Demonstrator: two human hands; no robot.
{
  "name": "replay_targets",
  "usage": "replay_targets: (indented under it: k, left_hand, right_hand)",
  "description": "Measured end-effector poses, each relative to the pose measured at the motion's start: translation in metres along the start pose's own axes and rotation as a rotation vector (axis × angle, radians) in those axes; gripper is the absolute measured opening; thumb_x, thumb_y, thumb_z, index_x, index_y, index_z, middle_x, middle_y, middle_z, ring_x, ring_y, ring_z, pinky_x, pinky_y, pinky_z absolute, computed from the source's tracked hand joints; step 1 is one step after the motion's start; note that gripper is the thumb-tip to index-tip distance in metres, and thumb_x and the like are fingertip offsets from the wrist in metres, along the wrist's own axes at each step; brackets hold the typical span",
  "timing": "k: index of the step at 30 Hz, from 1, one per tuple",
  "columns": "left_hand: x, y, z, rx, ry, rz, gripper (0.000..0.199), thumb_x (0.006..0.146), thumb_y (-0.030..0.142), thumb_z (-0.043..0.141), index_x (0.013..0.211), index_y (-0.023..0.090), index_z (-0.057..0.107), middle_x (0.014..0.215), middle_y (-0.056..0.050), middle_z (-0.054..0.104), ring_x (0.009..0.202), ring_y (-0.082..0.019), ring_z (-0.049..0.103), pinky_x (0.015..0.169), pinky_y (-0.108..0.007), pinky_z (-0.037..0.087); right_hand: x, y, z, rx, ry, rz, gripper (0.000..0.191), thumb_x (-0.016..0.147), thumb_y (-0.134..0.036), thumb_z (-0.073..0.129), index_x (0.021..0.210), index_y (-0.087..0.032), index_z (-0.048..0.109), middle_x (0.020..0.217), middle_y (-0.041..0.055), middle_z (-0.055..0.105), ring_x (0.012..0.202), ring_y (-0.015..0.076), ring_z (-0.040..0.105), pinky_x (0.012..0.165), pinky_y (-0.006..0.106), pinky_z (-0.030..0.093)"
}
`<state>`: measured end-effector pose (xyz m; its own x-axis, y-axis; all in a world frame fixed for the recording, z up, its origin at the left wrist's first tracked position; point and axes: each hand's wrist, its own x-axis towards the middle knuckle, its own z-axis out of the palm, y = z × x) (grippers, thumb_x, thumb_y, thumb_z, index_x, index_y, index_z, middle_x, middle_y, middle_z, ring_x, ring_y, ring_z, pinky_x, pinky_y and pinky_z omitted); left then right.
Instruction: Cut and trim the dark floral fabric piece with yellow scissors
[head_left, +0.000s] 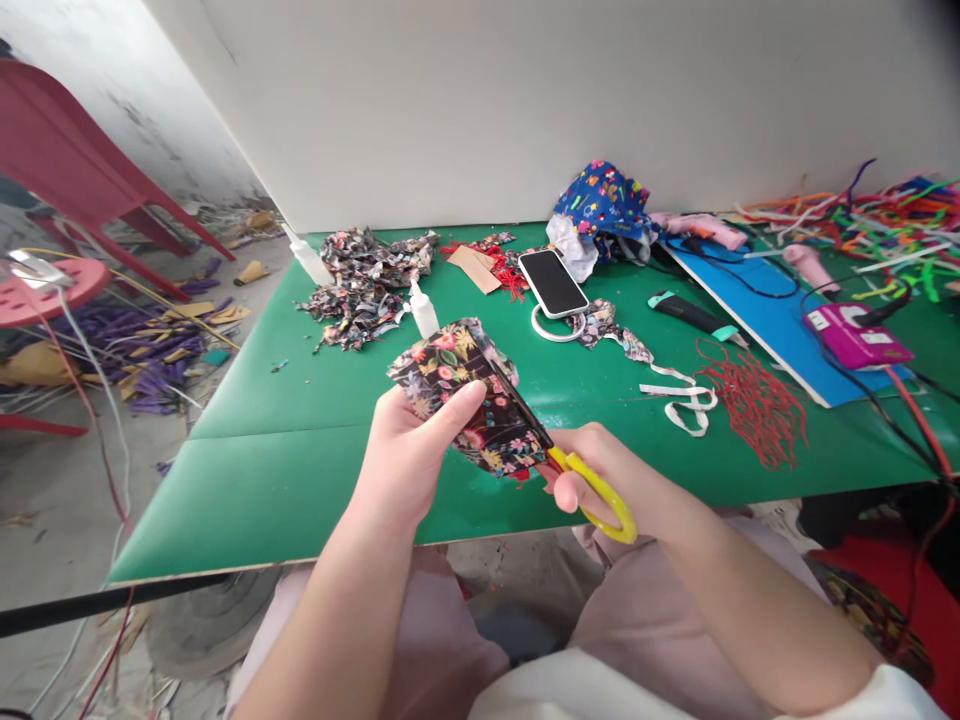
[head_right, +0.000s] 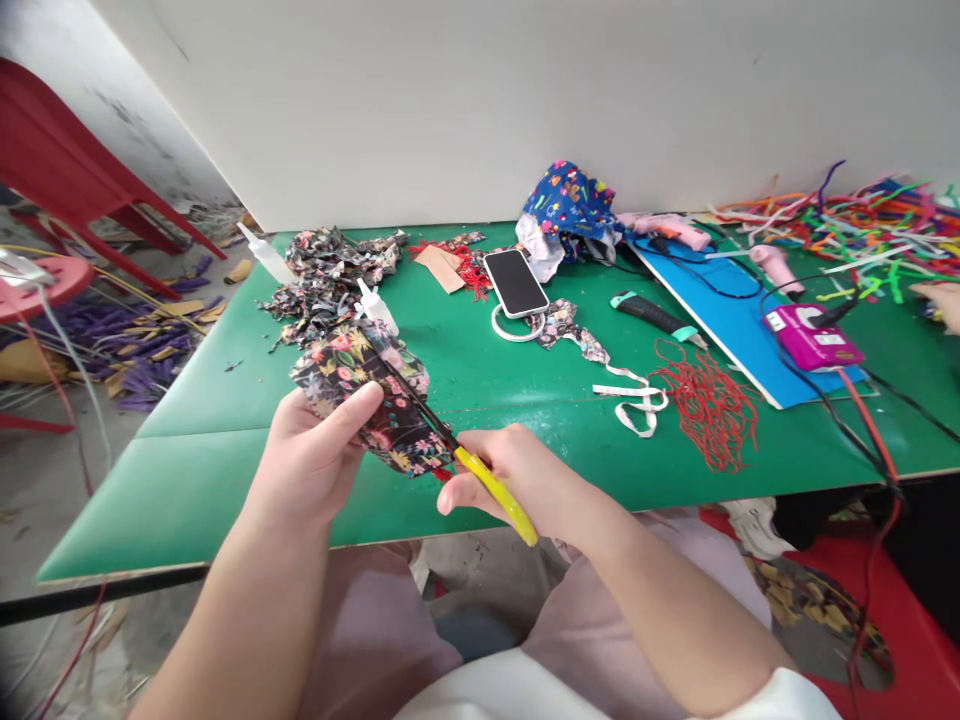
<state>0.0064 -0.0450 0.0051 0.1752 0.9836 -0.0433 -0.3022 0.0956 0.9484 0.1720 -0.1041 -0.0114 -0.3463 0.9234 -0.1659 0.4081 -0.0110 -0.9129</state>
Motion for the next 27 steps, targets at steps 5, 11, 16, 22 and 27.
replay_targets:
  k: [5, 11, 16, 22, 27]
  left_hand:
    - [0.000, 0.000, -0.001, -0.004, -0.002, 0.002, 0.019, 0.064, 0.026, 0.075, 0.079, 0.016, 0.069, 0.082, -0.003, 0.072, 0.076, -0.020, 0.067, 0.070, -0.029, 0.054]
    - [0.001, -0.004, -0.004, 0.007, -0.050, 0.022, 0.018, 0.068, 0.026, 0.072, 0.084, 0.016, 0.069, 0.086, -0.003, 0.072, 0.078, -0.019, 0.067, 0.070, -0.028, 0.055]
    - [0.001, -0.005, -0.008, 0.010, -0.108, 0.032, 0.016, 0.072, 0.025, 0.069, 0.087, 0.018, 0.069, 0.088, -0.002, 0.072, 0.080, -0.018, 0.067, 0.071, -0.026, 0.054]
    - [0.002, -0.007, -0.011, -0.005, -0.120, 0.028, 0.012, 0.072, 0.023, 0.069, 0.084, 0.019, 0.069, 0.085, 0.000, 0.072, 0.075, -0.015, 0.067, 0.066, -0.021, 0.053]
    - [0.001, -0.005, -0.006, 0.010, -0.090, 0.027, 0.016, 0.069, 0.026, 0.072, 0.082, 0.017, 0.069, 0.084, -0.002, 0.072, 0.074, -0.017, 0.067, 0.066, -0.024, 0.054]
  right_hand:
    - [-0.001, -0.001, 0.000, -0.029, 0.008, 0.022, 0.066, 0.060, -0.083, 0.031, 0.063, -0.018, 0.038, 0.058, -0.0051, 0.030, 0.055, 0.0081, 0.027, 0.052, 0.022, 0.029]
    - [-0.001, -0.003, -0.001, -0.023, -0.001, 0.013, 0.063, 0.065, -0.080, 0.032, 0.065, -0.018, 0.040, 0.059, -0.0050, 0.031, 0.056, 0.0086, 0.027, 0.052, 0.022, 0.025]
    - [-0.001, -0.002, 0.000, 0.015, -0.006, 0.017, 0.065, 0.059, -0.083, 0.034, 0.066, -0.018, 0.038, 0.059, -0.0052, 0.032, 0.056, 0.0082, 0.027, 0.049, 0.021, 0.023]
    - [-0.002, -0.006, 0.000, 0.015, -0.048, -0.014, 0.050, 0.070, -0.066, 0.051, 0.072, -0.018, 0.041, 0.062, -0.0047, 0.039, 0.059, 0.0084, 0.031, 0.049, 0.020, 0.025]
    - [-0.001, -0.008, 0.000, 0.024, -0.031, -0.046, 0.036, 0.074, -0.051, 0.059, 0.079, -0.016, 0.050, 0.066, -0.0037, 0.044, 0.059, 0.0087, 0.036, 0.049, 0.020, 0.029]
